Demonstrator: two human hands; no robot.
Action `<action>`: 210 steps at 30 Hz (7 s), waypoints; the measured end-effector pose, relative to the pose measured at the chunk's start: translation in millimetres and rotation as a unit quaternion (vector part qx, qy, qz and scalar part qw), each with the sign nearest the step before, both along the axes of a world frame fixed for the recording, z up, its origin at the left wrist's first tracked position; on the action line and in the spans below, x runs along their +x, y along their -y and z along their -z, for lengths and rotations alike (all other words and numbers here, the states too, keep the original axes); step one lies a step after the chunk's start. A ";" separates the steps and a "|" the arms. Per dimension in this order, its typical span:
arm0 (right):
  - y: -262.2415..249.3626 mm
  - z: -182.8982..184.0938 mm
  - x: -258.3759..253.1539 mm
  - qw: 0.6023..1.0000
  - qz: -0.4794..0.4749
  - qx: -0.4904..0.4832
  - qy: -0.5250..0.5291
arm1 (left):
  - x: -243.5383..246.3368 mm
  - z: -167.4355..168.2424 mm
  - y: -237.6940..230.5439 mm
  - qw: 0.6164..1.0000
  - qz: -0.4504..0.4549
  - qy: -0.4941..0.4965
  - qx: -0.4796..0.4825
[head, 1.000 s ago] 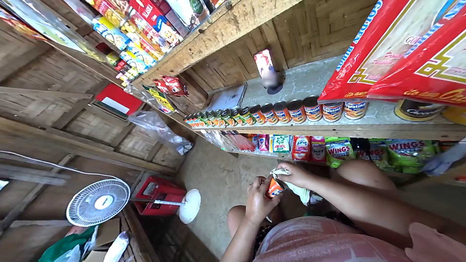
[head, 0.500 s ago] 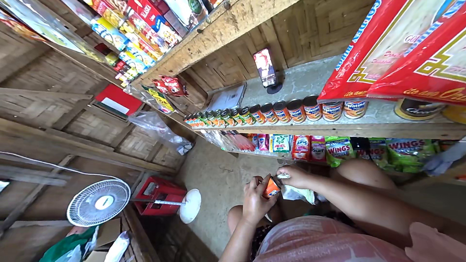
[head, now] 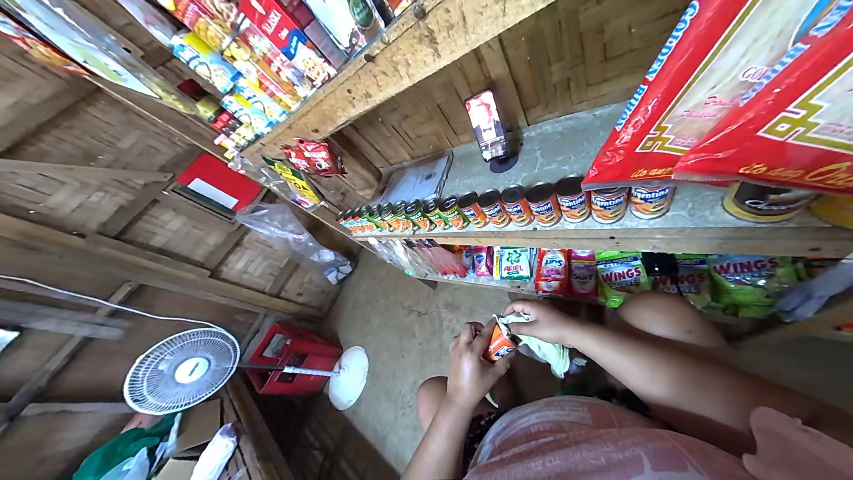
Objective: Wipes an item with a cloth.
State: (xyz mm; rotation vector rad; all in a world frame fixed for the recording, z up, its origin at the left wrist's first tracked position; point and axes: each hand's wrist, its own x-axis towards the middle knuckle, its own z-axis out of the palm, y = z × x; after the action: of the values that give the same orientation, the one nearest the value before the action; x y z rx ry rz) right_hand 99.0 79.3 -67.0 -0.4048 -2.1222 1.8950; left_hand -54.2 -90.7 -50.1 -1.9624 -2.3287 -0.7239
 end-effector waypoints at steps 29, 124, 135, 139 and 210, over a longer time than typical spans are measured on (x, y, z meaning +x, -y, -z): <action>-3.7 0.5 0.9 0.999 -0.037 0.028 -0.010 | -13.2 -5.1 0.3 1.000 -0.014 0.004 -0.002; 83.8 -54.3 -1.2 0.925 0.000 0.370 -0.090 | 66.1 -10.8 19.9 0.444 -0.077 0.873 0.187; 118.6 -70.5 -32.1 0.974 0.061 0.216 0.016 | 60.4 -13.5 60.1 0.434 -0.070 0.885 0.154; 139.5 -65.0 -22.3 0.914 0.015 0.404 -0.001 | 58.9 -15.0 67.3 0.422 -0.061 0.883 0.197; 105.0 -13.6 -38.5 0.960 0.091 0.249 -0.091 | 32.0 8.7 33.0 0.327 -0.101 0.928 0.151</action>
State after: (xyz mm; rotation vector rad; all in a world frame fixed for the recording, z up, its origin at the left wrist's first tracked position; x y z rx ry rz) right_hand 60.5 -25.8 -53.3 -0.2872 -2.2425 1.1899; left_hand -22.2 -123.7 -58.7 0.4533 -1.4650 -4.0757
